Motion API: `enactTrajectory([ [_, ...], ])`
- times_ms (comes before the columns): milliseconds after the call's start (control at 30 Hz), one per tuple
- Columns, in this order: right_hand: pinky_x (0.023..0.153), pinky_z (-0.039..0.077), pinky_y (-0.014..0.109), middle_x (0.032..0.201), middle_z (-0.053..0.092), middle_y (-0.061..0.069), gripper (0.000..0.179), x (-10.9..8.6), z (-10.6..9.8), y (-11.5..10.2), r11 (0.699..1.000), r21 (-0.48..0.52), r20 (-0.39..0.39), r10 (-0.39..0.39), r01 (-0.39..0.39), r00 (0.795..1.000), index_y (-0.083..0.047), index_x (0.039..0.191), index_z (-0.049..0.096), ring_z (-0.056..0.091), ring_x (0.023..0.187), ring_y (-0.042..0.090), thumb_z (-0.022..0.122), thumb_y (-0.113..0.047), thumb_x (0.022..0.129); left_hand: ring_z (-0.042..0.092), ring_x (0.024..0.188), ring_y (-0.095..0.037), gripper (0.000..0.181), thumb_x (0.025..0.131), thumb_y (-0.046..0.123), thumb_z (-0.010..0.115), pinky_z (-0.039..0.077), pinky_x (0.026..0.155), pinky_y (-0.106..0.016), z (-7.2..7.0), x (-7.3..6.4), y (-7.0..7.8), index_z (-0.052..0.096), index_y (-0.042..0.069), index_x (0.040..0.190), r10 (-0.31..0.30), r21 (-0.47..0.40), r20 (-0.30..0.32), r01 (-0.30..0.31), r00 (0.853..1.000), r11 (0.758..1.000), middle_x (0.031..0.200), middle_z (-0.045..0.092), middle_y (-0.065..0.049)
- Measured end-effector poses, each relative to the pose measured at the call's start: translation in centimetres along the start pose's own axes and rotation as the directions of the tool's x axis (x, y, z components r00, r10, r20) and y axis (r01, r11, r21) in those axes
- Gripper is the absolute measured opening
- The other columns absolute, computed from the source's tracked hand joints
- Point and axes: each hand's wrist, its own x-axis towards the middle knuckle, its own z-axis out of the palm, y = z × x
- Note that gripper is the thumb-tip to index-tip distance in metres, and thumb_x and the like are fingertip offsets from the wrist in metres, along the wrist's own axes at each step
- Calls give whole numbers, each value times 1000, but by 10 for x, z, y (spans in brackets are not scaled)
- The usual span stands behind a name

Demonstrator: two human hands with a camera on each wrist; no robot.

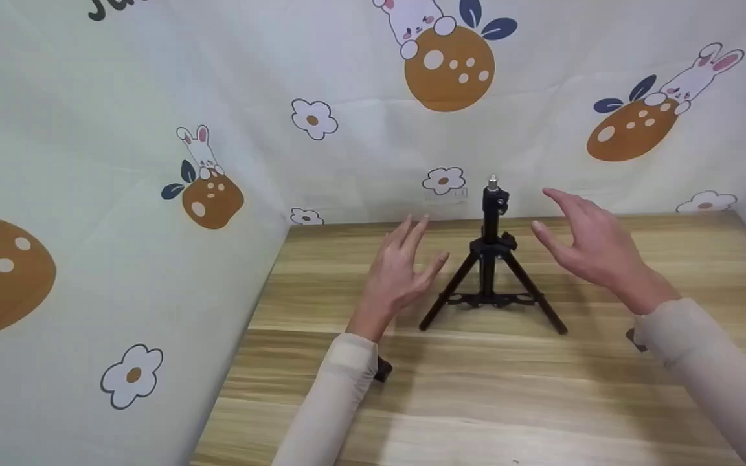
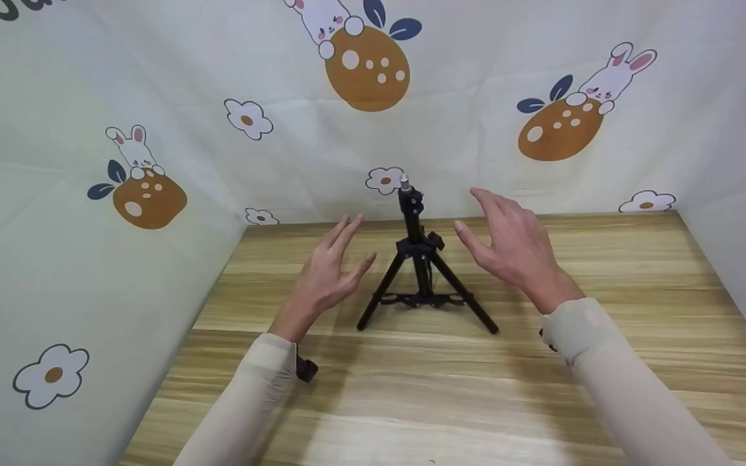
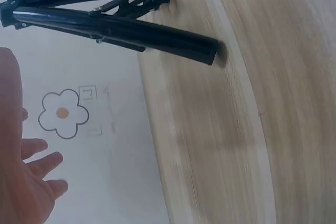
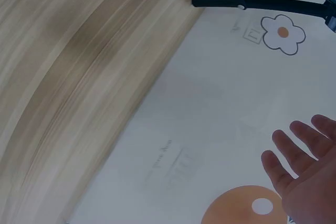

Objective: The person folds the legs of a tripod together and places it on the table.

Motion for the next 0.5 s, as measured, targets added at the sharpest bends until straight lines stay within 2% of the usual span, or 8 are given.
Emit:
enactTrajectory([
  [100, 120, 45, 74, 161, 56, 21, 69, 1, -2, -5, 1000, 24, -3, 12, -12, 1000, -14, 163, 47, 55, 144, 49, 58, -55, 109, 40, 160, -39, 80, 105, 76, 44, 45, 127, -62, 0, -3, 3, 24, 38, 172, -2, -50, 6, 2, 1000, 999, 179, 30, -9],
  [200, 118, 48, 72, 159, 58, 19, 67, 1, -4, -10, 999, 44, -16, 9, -8, 1000, -14, 162, 47, 57, 143, 46, 58, -53, 109, 40, 160, -37, 80, 104, 79, 41, 50, 121, -64, 1, -5, 6, 23, 41, 172, 0, -79, 9, 1, 1000, 997, 179, 30, -7],
  [300, 114, 52, 70, 154, 62, 17, 64, 1, -4, -13, 998, 61, -37, -1, 3, 999, -14, 160, 50, 61, 139, 42, 59, -51, 109, 43, 158, -38, 79, 105, 78, 41, 54, 118, -65, 1, -7, 8, 26, 40, 172, 6, -98, 5, -5, 1000, 995, 178, 33, -5],
  [500, 101, 61, 65, 147, 69, 12, 58, 3, -5, -17, 996, 84, -65, -18, 23, 998, -13, 155, 55, 68, 128, 37, 60, -48, 109, 48, 155, -35, 78, 106, 75, 43, 50, 124, -59, 2, -13, 13, 32, 33, 171, 20, -140, 4, -19, 1000, 990, 174, 42, -6],
])
